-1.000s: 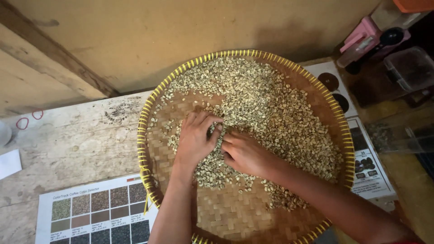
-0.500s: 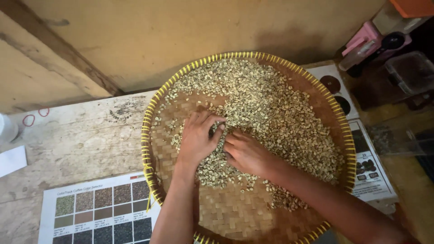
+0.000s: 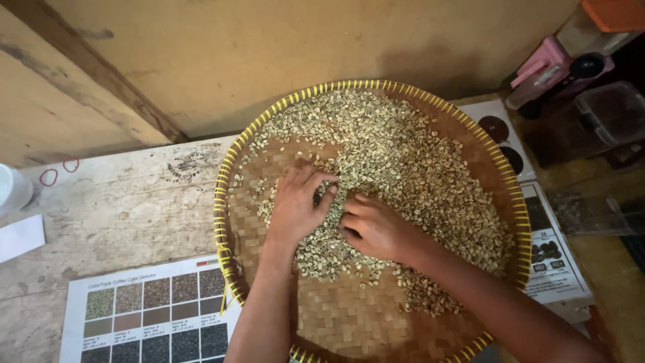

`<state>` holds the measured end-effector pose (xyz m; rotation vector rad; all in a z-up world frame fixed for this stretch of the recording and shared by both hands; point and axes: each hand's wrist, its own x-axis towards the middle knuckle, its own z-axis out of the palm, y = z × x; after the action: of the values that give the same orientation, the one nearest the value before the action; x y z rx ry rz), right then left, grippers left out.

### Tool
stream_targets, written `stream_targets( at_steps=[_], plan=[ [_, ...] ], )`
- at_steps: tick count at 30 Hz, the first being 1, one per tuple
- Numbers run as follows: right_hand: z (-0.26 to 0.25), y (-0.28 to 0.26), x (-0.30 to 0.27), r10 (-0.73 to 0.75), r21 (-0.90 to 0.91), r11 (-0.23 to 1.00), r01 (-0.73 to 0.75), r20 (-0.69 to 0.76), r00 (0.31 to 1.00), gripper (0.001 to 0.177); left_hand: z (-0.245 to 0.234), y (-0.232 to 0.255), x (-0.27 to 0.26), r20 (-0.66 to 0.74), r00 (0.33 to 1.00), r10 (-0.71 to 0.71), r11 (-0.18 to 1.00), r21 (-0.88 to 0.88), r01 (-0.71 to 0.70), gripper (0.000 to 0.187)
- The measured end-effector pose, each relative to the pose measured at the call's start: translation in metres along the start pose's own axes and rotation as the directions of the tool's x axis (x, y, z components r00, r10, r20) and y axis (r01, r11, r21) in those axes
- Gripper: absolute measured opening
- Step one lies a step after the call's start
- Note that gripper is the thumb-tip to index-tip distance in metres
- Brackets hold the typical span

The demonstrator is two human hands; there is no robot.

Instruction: Sorting green coffee beans by hand in a woven tray to remove defects

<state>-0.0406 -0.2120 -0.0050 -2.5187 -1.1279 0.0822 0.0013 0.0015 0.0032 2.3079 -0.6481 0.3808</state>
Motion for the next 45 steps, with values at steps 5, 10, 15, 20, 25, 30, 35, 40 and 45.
stream_targets(
  at_steps=[5, 10, 15, 20, 25, 30, 35, 40, 45],
  plan=[
    [-0.006, -0.018, 0.010, -0.001, -0.095, 0.995, -0.003, -0.036, 0.999, 0.011, 0.003, -0.004, -0.001, 0.014, 1.000, -0.006, 1.000, 0.012, 0.006, 0.019],
    [0.011, -0.014, 0.014, 0.011, -0.131, 0.991, -0.014, -0.025, 1.000, 0.019, 0.008, -0.008, -0.001, 0.014, 1.000, -0.010, 1.000, 0.029, 0.010, 0.019],
    [0.004, -0.020, 0.016, 0.060, -0.071, 0.996, -0.057, 0.037, 0.998, 0.016, 0.011, -0.008, -0.001, -0.018, 1.000, 0.007, 0.999, 0.037, -0.007, 0.020],
    [-0.007, -0.026, 0.021, 0.091, -0.127, 0.989, -0.080, 0.084, 0.992, 0.019, 0.016, -0.013, -0.002, -0.026, 0.999, 0.027, 0.999, 0.027, -0.026, 0.019],
    [-0.015, -0.008, 0.003, 0.169, 0.290, 0.946, -0.148, -0.047, 0.985, 0.007, 0.009, -0.006, 0.000, -0.020, 1.000, 0.000, 1.000, -0.004, 0.000, 0.018],
    [-0.017, 0.002, -0.023, 0.384, 0.873, -0.377, -0.309, 0.450, 0.806, 0.008, 0.010, -0.009, -0.001, -0.019, 1.000, -0.015, 1.000, -0.002, 0.015, 0.018],
    [0.010, -0.011, -0.044, 0.316, 0.805, -0.462, -0.372, 0.541, 0.780, 0.010, 0.005, -0.008, -0.002, 0.013, 1.000, -0.025, 0.999, -0.045, 0.025, 0.019],
    [-0.026, -0.060, -0.020, 0.312, 0.773, 0.500, -0.390, 0.259, 0.914, 0.012, 0.005, -0.009, -0.002, -0.013, 1.000, 0.010, 0.999, -0.033, -0.011, 0.018],
    [0.007, -0.055, -0.016, -0.070, 0.250, 0.967, 0.045, 0.090, 0.994, 0.011, 0.006, -0.011, -0.004, -0.030, 1.000, -0.002, 1.000, -0.024, 0.001, 0.019]
  ],
)
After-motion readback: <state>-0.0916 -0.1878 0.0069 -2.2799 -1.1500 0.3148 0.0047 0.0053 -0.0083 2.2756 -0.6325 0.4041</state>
